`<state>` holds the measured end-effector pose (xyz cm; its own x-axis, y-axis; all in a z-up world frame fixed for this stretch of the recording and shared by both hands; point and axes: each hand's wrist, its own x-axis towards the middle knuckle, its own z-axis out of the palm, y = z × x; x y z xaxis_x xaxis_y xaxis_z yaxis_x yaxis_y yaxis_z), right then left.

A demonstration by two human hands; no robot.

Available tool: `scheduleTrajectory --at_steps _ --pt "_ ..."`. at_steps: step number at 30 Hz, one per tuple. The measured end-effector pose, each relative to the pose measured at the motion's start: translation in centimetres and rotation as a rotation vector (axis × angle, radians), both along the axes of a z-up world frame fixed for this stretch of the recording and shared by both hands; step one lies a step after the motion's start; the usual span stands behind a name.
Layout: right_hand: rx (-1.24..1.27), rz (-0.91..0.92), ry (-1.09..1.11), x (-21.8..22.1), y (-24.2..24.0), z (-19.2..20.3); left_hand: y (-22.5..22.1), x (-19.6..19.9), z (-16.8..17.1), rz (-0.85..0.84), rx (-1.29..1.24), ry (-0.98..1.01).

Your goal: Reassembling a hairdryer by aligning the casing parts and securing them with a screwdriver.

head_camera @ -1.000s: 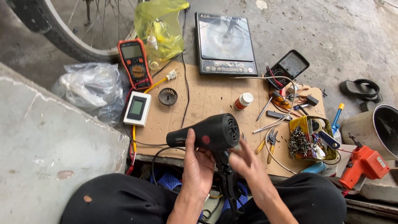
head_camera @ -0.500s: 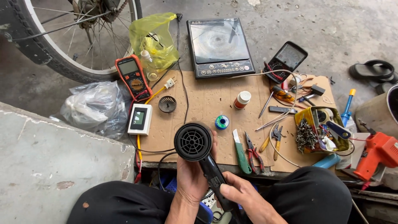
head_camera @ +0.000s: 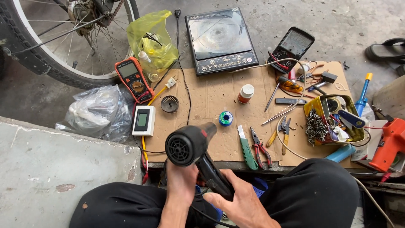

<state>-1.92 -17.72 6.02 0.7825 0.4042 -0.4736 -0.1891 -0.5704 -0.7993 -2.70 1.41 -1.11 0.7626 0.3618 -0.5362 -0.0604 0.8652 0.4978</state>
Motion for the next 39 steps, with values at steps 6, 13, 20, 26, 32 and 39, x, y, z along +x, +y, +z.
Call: scheduleTrajectory --at_steps 6,13,20,26,32,39 --pt "-0.058 0.006 -0.405 -2.8 0.7 -4.9 0.2 -1.6 6.7 -0.006 0.362 0.097" --pt "-0.124 0.031 -0.584 -3.9 1.4 -5.0 0.5 -1.7 5.5 0.05 0.305 0.091" --pt "-0.029 0.031 -0.382 -4.0 0.9 -3.1 0.3 -2.0 3.2 0.016 0.214 0.002" --pt "-0.023 0.069 -0.418 -4.2 0.7 -3.5 -0.4 -1.3 3.4 -0.096 0.291 0.122" --pt "0.027 0.023 -0.027 -2.1 0.8 -2.3 -0.5 -0.7 1.7 -0.06 0.271 0.207" --pt "0.544 -0.624 0.53 3.2 3.5 -2.9 -0.5 -0.9 1.1 -0.036 0.267 0.145"
